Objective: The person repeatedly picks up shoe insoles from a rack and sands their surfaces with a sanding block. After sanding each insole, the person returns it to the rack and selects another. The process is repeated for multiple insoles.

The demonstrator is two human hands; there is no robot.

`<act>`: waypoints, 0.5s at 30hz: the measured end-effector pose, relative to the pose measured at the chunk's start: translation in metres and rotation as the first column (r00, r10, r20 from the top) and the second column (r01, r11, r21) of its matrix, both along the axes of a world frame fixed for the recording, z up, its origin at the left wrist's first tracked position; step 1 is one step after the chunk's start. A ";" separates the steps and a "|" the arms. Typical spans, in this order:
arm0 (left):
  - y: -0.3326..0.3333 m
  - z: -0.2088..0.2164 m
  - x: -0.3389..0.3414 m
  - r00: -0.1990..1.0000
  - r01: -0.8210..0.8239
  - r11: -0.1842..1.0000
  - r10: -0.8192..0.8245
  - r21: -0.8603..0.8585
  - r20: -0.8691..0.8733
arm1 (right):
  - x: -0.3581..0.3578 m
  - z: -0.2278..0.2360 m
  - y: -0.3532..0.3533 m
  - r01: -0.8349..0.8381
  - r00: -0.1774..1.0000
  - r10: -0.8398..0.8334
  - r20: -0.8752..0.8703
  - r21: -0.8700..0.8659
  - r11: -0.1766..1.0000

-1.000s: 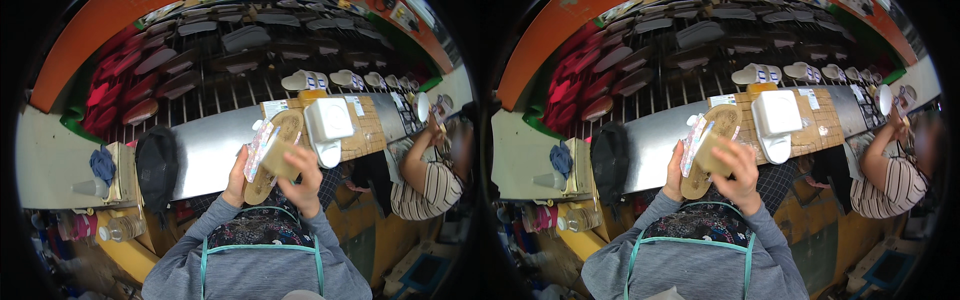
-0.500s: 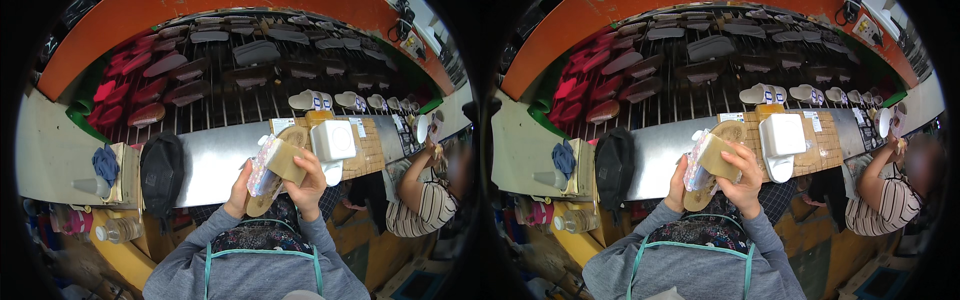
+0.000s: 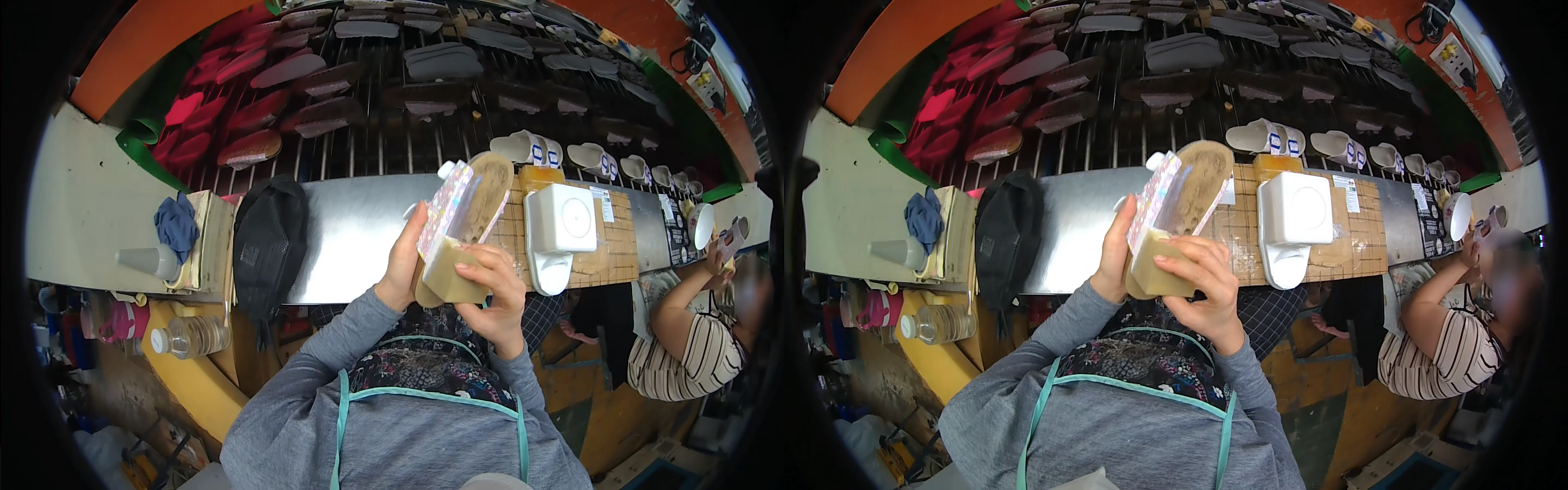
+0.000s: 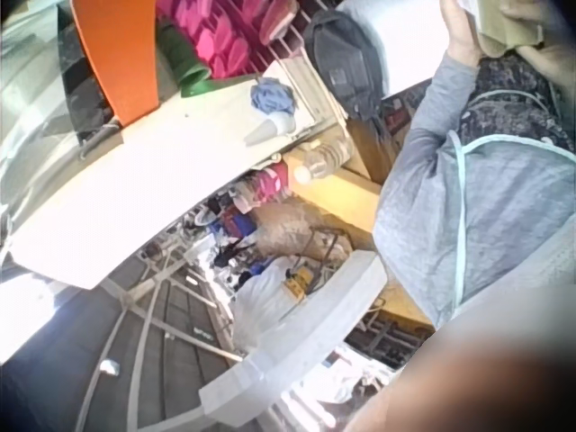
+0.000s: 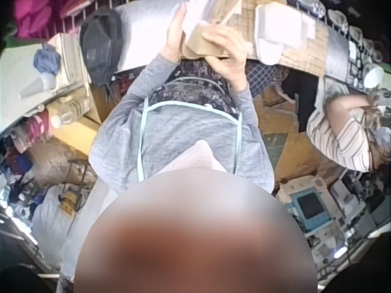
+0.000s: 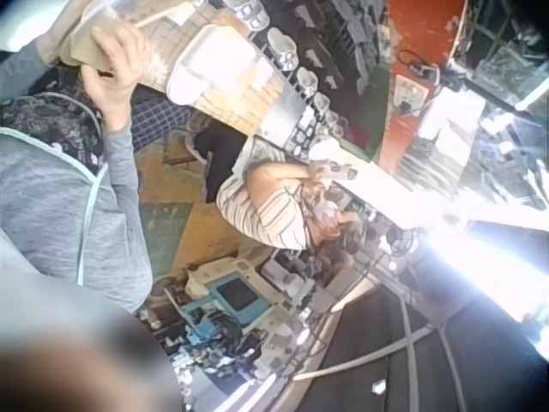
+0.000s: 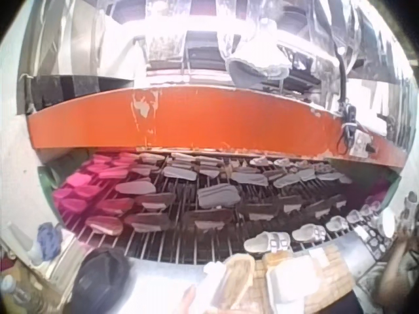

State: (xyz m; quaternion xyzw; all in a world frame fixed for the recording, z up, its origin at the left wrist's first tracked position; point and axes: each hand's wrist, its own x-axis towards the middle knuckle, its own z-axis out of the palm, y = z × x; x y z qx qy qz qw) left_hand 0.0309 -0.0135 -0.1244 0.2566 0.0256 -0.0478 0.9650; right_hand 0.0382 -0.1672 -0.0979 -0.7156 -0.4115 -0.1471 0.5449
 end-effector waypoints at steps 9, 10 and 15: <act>-0.021 0.017 0.014 0.996 0.059 0.996 -0.054 -0.064 0.067 | 0.032 0.019 -0.017 0.215 0.976 -0.193 -0.102 0.293 0.932; -0.026 0.017 0.012 0.997 0.038 0.999 -0.036 -0.025 0.071 | 0.040 0.019 -0.017 0.255 0.967 -0.243 -0.078 0.285 0.924; -0.016 0.013 0.009 0.986 -0.088 0.994 0.096 -0.063 0.140 | 0.028 0.001 -0.009 0.212 0.977 -0.212 0.000 0.086 0.974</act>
